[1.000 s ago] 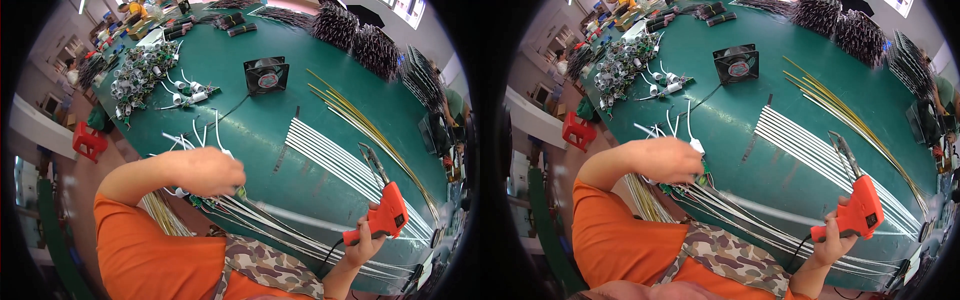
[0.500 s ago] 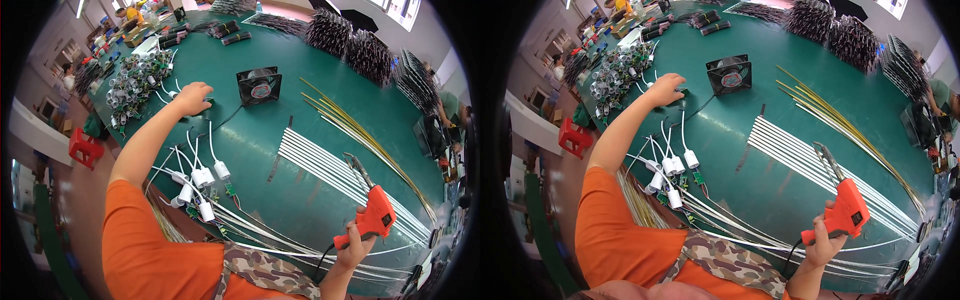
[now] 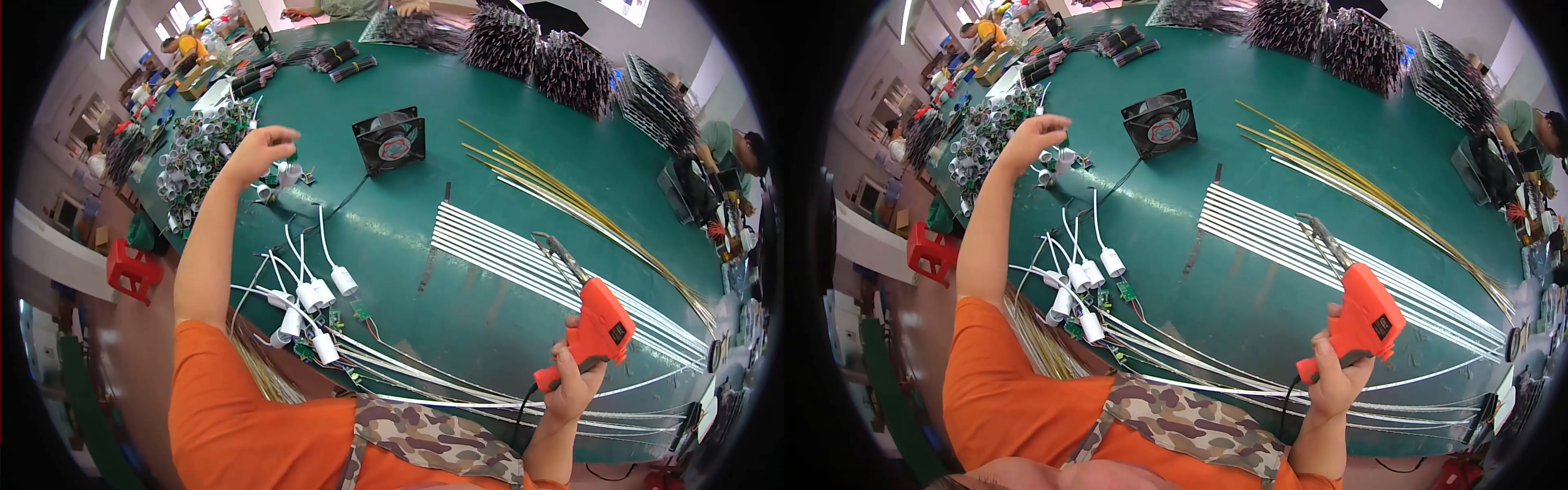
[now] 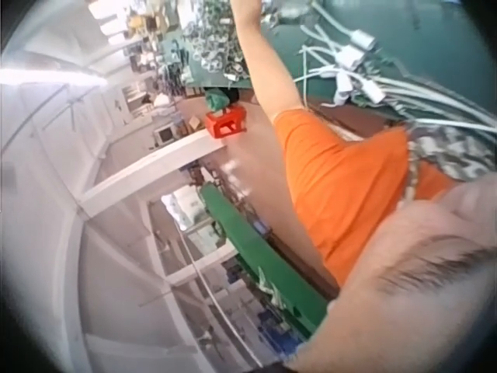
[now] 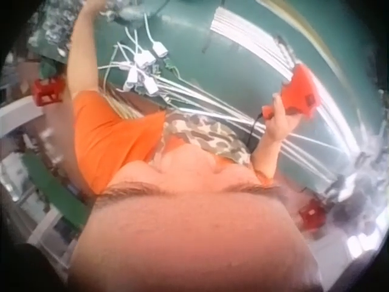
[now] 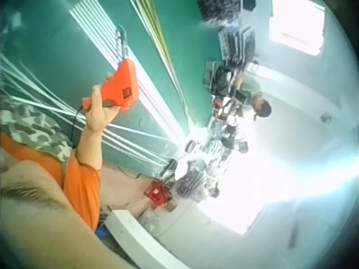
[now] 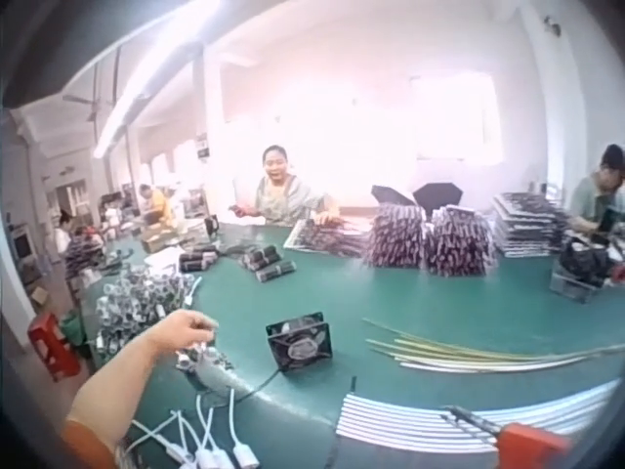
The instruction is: The person assembles LED strips and electronic wires onto circuit boards using a soldering iron, then cools the connections with a cooling fan.
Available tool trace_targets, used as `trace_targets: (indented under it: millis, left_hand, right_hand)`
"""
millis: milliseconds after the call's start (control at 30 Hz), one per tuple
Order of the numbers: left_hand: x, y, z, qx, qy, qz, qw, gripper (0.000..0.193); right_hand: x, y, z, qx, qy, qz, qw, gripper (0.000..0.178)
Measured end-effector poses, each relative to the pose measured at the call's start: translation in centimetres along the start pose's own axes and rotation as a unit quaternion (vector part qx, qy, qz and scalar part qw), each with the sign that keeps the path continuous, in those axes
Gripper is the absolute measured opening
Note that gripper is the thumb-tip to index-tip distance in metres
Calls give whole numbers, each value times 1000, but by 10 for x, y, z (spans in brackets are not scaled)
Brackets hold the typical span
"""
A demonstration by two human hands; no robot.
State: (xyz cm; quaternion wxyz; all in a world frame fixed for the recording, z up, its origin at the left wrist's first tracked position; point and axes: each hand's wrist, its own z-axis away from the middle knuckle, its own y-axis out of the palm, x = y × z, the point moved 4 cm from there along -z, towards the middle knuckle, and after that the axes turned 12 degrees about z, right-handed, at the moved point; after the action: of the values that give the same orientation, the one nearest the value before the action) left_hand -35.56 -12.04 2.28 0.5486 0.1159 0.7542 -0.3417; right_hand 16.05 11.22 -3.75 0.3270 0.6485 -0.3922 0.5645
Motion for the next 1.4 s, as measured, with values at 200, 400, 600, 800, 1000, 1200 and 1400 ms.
trace_targets:
  millis: [200,400,600,800,1000,1200,1400]
  left_hand:
    - [-25,3,23,79,-13,-103,992,24]
    - [-43,-1,26,68,90,-278,954,19]
    - [-34,37,43,164,4,-315,935,18]
    - [-52,101,49,209,13,-123,970,33]
    - [-73,234,92,365,-174,229,885,36]
    - [-97,303,128,404,-285,293,819,39]
    - [-96,339,145,400,-331,335,786,43]
  right_hand:
    - [-2,-1,5,0,-7,-7,1000,53]
    - [3,0,7,-6,0,-35,999,52]
    - [3,1,5,4,-2,-29,1000,54]
    - [-1,10,6,25,-24,-46,998,48]
    - [-7,36,12,105,17,-70,992,38]
    - [-7,62,12,65,-30,16,997,48]
    - [-25,60,9,42,-210,157,964,75]
